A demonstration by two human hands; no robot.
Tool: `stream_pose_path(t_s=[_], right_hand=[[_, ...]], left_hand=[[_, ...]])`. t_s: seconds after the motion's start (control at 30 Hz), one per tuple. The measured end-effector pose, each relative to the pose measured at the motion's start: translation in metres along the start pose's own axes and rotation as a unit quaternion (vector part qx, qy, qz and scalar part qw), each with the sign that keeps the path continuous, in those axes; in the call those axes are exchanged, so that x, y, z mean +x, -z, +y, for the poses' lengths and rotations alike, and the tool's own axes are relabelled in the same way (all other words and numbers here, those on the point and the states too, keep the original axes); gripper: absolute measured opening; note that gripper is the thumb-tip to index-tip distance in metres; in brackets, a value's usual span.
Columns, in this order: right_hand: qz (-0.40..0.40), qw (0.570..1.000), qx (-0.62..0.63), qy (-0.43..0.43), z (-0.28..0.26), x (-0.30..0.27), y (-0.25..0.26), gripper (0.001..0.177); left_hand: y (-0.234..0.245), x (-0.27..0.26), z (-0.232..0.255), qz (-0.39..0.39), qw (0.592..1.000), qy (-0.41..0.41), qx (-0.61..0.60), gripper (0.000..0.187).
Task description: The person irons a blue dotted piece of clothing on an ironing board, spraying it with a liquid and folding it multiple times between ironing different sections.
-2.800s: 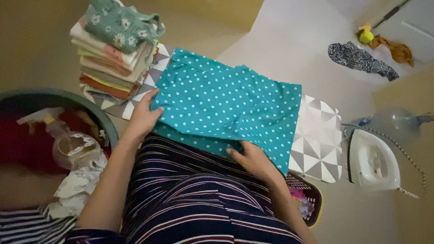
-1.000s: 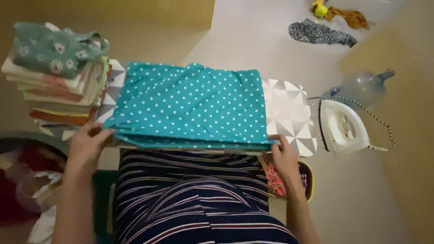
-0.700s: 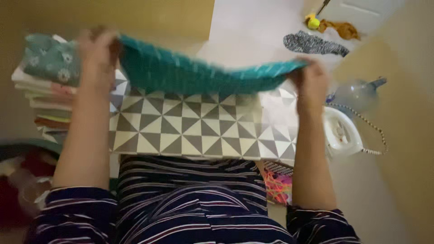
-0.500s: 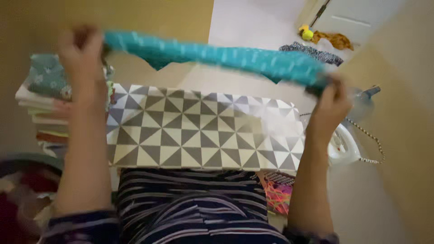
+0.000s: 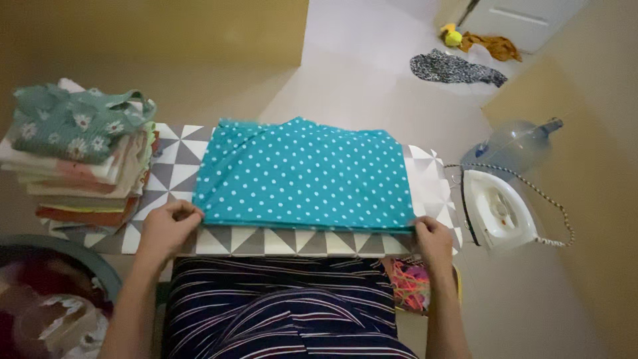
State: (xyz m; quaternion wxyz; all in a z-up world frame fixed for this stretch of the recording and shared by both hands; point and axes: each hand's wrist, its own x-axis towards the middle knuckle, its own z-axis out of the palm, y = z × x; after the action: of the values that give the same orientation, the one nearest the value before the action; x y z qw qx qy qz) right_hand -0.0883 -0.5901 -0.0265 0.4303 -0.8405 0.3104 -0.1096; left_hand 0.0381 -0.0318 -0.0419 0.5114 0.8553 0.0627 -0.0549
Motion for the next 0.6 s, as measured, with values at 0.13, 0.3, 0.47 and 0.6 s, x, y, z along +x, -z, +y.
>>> stream_pose_path(t_s=[0.13, 0.3, 0.47, 0.6], right_hand=[[-0.021, 0.984, -0.178, 0.004, -0.002, -0.003, 0.017, 0.030], [-0.139, 0.952, -0.274, -0.009, -0.018, -0.029, 0.025, 0.030], [-0.154, 0.898, -0.399, 0.106, -0.080, -0.034, 0.028, 0.040], [-0.165, 0.932, -0.211, 0.245, -0.146, -0.033, -0.010, 0.040]], left_hand=[[0.017, -0.028, -0.016, -0.129, 0.986, 0.041, 0.099, 0.020], [0.015, -0.054, -0.021, -0.122, 0.989, 0.013, 0.088, 0.023], [0.013, -0.023, 0.043, 0.037, 0.977, -0.075, 0.195, 0.032], [-0.022, 0.017, 0.077, 0.033, 0.970, -0.185, 0.152, 0.038]])
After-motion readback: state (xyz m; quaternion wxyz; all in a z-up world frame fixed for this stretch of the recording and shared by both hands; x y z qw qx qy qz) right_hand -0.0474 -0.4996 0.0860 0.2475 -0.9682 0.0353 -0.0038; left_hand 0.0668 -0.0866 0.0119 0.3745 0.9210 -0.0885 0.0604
